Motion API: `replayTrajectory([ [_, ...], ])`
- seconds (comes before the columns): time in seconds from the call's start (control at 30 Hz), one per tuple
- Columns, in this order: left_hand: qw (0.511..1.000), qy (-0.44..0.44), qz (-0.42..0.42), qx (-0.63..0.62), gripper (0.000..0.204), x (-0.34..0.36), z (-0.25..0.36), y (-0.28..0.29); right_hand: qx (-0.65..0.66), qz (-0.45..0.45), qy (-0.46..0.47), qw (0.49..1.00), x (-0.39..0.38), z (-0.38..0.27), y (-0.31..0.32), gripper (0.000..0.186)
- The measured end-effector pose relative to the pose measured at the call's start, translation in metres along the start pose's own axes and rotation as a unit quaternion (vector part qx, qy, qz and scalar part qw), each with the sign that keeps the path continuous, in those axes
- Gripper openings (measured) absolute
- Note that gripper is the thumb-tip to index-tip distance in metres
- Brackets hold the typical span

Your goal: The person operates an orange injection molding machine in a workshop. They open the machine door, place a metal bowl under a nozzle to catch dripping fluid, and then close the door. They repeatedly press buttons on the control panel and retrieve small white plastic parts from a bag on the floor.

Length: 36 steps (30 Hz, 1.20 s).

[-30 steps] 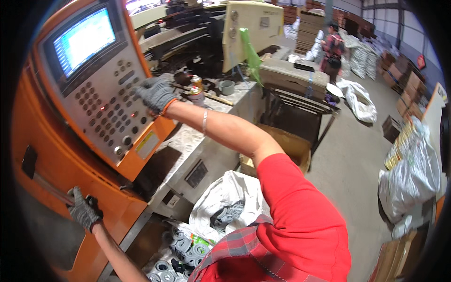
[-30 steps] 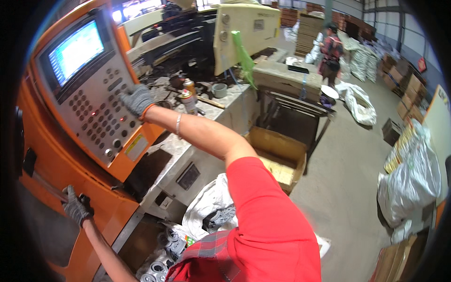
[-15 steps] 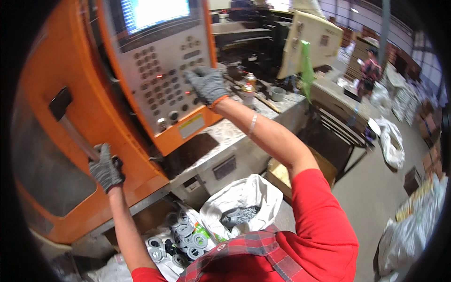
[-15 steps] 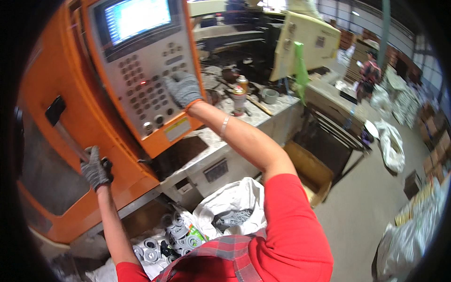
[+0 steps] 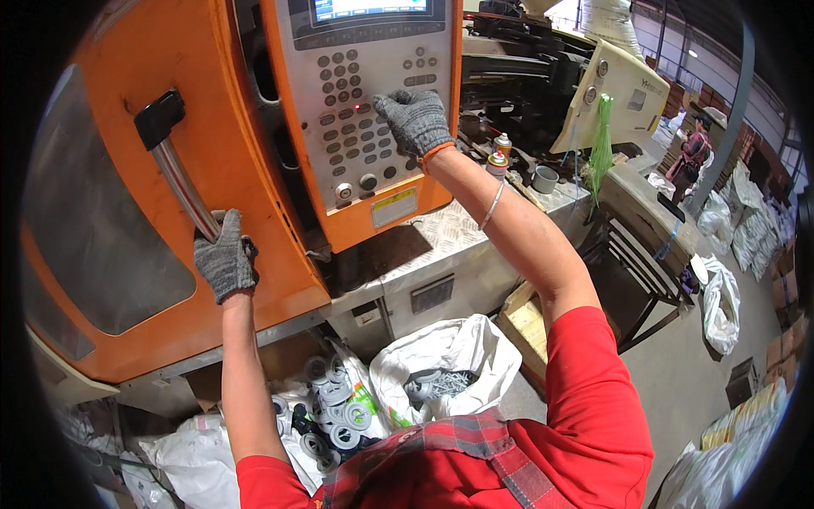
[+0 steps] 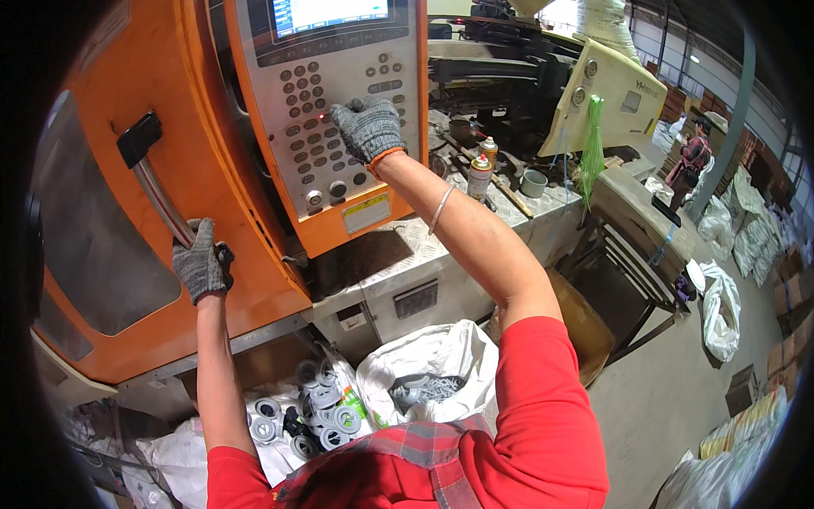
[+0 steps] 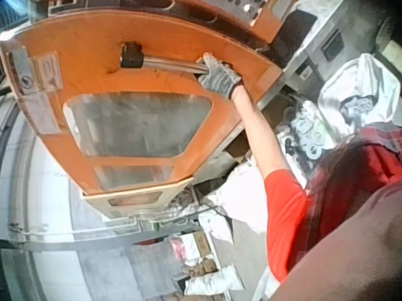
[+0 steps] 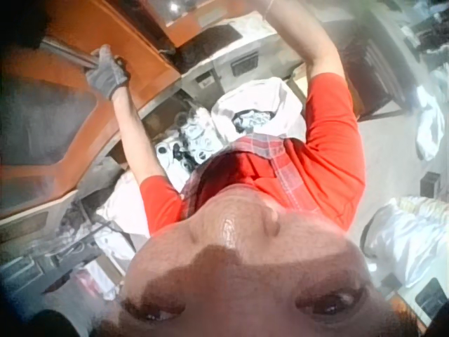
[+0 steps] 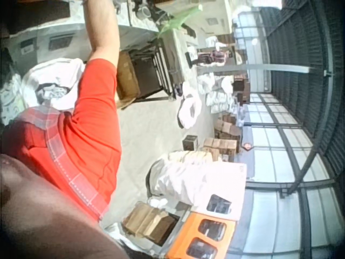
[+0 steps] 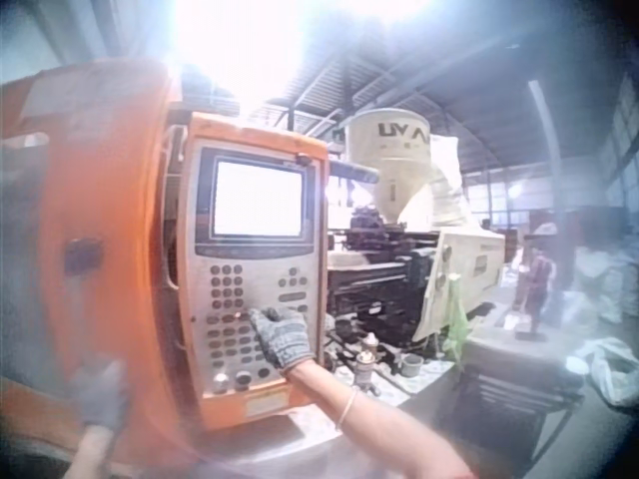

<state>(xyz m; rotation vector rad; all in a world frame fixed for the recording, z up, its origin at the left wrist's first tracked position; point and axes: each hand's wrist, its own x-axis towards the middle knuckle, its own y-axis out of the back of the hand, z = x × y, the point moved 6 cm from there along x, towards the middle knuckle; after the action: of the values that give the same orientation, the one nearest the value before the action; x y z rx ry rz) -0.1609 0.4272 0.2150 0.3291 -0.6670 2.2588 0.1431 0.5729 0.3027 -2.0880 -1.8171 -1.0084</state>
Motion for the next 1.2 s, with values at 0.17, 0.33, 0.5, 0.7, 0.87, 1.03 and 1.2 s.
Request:
replayTrajectory([
  [0.17, 1.0, -0.008, -0.005, -0.002, 0.015, 0.001, -0.001, 0.003, 0.014, 0.002, 0.004, 1.0, 0.007, 0.002, -0.008, 0.039],
  [0.33, 1.0, -0.01, -0.005, 0.01, 0.016, -0.003, 0.005, -0.001, 0.013, 0.006, 0.016, 1.0, 0.015, 0.005, -0.012, 0.039],
  [0.5, 0.999, -0.013, -0.01, 0.028, 0.016, 0.0, 0.002, 0.0, 0.067, 0.012, 0.0, 0.998, 0.034, 0.024, -0.019, 0.041],
  [0.7, 0.999, -0.013, -0.005, 0.047, 0.017, -0.004, 0.008, 0.003, 0.039, -0.058, -0.087, 0.994, 0.03, 0.004, -0.031, 0.044],
  [0.87, 0.999, -0.021, -0.016, 0.043, 0.017, -0.004, 0.008, -0.002, -0.255, -0.033, 0.17, 0.951, 0.044, -0.013, -0.037, 0.041],
  [1.03, 0.999, -0.015, -0.009, 0.034, 0.016, -0.004, 0.007, 0.002, -0.314, -0.136, 0.019, 0.939, 0.054, -0.018, -0.046, 0.05],
  [1.2, 0.999, -0.004, -0.013, 0.042, 0.015, -0.002, 0.004, 0.0, -0.318, -0.104, 0.054, 0.941, 0.064, -0.019, -0.047, 0.031],
])
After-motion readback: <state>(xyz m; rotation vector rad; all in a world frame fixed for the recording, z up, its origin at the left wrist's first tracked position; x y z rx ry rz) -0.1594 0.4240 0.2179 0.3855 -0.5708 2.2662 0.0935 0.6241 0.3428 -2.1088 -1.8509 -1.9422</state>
